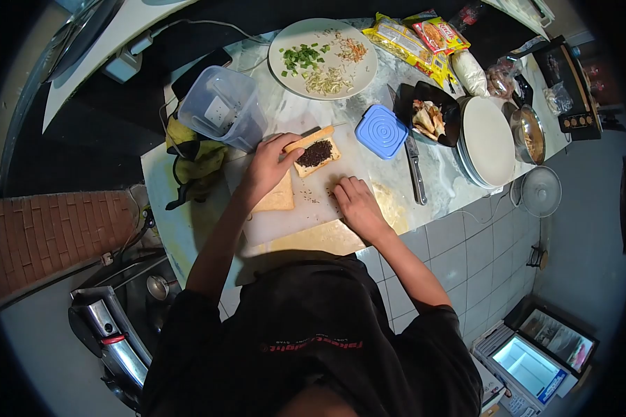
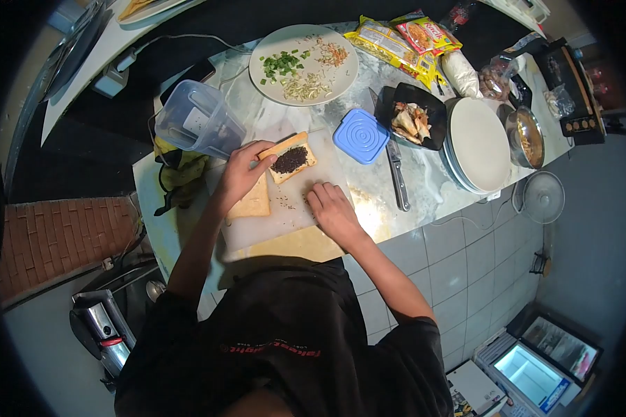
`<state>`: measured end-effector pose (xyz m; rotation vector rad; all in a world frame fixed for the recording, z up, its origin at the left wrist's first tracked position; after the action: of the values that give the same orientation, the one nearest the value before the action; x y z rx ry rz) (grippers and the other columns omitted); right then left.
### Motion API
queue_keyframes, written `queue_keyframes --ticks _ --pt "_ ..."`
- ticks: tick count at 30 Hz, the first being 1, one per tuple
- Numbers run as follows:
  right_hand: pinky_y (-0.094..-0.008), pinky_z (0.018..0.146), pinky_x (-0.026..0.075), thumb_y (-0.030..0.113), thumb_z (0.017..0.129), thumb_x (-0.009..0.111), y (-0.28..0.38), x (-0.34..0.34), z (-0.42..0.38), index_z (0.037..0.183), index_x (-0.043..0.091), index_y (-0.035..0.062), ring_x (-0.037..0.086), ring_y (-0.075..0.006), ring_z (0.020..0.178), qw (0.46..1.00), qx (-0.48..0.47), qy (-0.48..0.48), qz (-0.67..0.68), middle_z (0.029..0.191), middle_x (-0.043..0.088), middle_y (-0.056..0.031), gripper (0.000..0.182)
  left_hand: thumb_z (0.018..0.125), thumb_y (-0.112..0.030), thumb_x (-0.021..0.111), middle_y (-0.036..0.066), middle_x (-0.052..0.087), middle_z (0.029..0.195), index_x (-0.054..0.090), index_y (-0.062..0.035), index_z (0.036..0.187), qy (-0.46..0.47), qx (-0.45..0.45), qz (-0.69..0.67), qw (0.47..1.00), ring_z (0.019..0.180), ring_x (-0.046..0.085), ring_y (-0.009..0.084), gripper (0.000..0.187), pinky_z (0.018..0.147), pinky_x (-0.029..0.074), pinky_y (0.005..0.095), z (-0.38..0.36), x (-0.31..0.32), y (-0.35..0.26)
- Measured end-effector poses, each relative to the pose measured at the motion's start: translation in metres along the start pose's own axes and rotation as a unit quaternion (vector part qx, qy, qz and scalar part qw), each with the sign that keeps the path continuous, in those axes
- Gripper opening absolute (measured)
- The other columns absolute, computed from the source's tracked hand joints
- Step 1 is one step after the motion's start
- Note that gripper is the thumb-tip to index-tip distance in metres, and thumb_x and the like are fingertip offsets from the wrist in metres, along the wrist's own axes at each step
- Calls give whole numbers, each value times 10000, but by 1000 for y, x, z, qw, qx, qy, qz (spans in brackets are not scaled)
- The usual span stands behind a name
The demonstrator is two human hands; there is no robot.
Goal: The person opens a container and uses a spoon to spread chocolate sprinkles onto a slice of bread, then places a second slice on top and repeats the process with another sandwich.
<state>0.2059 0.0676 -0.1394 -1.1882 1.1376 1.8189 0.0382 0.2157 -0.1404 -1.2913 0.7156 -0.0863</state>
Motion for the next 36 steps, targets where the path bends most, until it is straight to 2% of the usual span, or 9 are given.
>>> queue_keyframes --ticks 6,9,11,13,18,22,25,27,36 --pt "-417 894 458 68 864 606 -2 -5 10 1047 582 -6 554 -318 1018 999 35 5 12 1078 559 -147 199 937 -122 711 132 716 1050 659 14 1168 0 4 -5 1000 901 690 203 273 793 544 320 -1 1 2" --pt "-418 864 468 -7 853 617 -12 -12 30 1022 595 0 555 -343 966 989 95 -24 108 1015 554 -159 170 937 -120 710 138 714 1047 657 19 1166 -5 -1 -17 1000 900 690 205 274 792 546 322 0 2 0" --pt "-439 804 471 75 882 669 -20 -18 47 976 600 -7 566 -352 913 969 110 -118 187 958 561 -167 142 936 -120 710 141 714 1049 656 22 1166 -1 4 -12 1000 901 691 206 276 794 547 324 1 2 0" --pt "-449 793 477 76 898 671 -22 -19 62 951 613 1 572 -356 880 957 131 -144 215 912 562 -161 109 935 -120 711 143 713 1051 655 25 1166 1 8 -5 1000 901 691 207 279 797 548 326 1 1 0" --pt "-444 828 486 47 888 677 -26 -12 72 962 653 6 587 -351 882 971 155 -123 133 926 599 -157 88 941 -133 704 150 713 1059 655 23 1171 6 6 3 1000 916 700 217 283 800 550 331 1 -1 -3" --pt "-437 832 493 47 885 682 -20 -28 58 952 680 11 599 -347 871 968 152 -128 154 935 614 -154 76 944 -140 699 149 712 1064 655 19 1178 9 -4 -15 1000 927 701 230 286 804 550 336 0 1 0" --pt "-434 833 506 43 878 689 -20 -31 37 956 696 9 605 -343 891 965 139 -106 198 941 613 -148 86 945 -143 697 146 711 1075 654 19 1183 7 -11 -9 1000 933 701 236 291 810 551 338 -1 0 -2" --pt "-430 830 517 51 877 696 -18 -23 20 958 700 0 603 -339 924 975 116 -29 186 938 612 -141 96 947 -146 696 146 709 1084 651 22 1185 14 -9 2 1000 933 701 234 294 810 552 334 -1 -1 -3" --pt "-404 858 511 53 816 715 -12 -12 3 974 678 45 590 -299 968 993 69 -7 98 1027 619 -99 162 943 -143 703 143 708 1087 650 24 1172 12 -13 -13 1000 947 698 232 287 810 553 331 -2 1 1"
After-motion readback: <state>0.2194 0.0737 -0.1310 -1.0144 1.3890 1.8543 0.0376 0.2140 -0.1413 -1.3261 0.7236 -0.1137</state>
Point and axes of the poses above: each hand's wrist, its own z-axis towards the middle knuckle, its own x-axis out of the palm, y = z × x, the point moved 5 cm from there along z, towards the middle knuckle
